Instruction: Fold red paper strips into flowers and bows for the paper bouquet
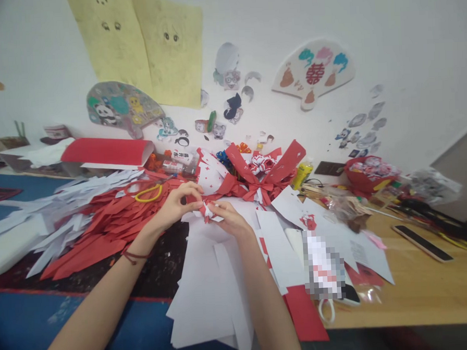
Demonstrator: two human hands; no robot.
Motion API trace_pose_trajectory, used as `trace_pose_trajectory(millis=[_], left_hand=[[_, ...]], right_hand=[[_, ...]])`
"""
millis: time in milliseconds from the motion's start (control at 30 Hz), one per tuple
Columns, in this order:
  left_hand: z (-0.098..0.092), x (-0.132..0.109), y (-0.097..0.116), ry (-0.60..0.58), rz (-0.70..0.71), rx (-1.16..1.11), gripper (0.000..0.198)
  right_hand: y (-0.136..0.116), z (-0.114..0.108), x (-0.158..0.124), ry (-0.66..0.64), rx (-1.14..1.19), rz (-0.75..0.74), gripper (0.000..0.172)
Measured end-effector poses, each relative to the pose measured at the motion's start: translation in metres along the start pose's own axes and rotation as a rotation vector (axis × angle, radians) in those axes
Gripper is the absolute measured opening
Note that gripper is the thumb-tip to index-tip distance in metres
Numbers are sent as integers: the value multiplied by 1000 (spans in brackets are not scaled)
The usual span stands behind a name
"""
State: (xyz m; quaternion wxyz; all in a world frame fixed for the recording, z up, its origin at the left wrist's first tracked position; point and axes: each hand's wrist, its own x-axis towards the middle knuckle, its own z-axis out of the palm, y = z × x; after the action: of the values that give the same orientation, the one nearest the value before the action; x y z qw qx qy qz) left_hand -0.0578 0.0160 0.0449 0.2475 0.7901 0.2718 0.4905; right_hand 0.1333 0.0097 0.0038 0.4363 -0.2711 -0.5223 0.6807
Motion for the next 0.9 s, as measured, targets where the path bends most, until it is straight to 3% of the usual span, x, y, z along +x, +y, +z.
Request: trace_pose_trajectory(millis=[333, 533, 633, 733, 900], left_hand=[[13, 4, -9, 138, 36, 205, 20], [-4, 5, -11, 234, 8, 310, 24], [-11, 5, 0, 117, 80, 210, 22], [-8, 3, 6, -37, 159, 275, 28], [4, 1, 1, -99, 173, 440, 22]], right_hand=[[9, -2, 7, 64, 108, -19, 25], [12, -5, 11, 121, 166, -38, 20], [12, -6, 13, 164, 225, -40, 20], [12, -6, 15, 203, 278, -45, 19], [11, -3, 14, 167, 309, 2, 22]])
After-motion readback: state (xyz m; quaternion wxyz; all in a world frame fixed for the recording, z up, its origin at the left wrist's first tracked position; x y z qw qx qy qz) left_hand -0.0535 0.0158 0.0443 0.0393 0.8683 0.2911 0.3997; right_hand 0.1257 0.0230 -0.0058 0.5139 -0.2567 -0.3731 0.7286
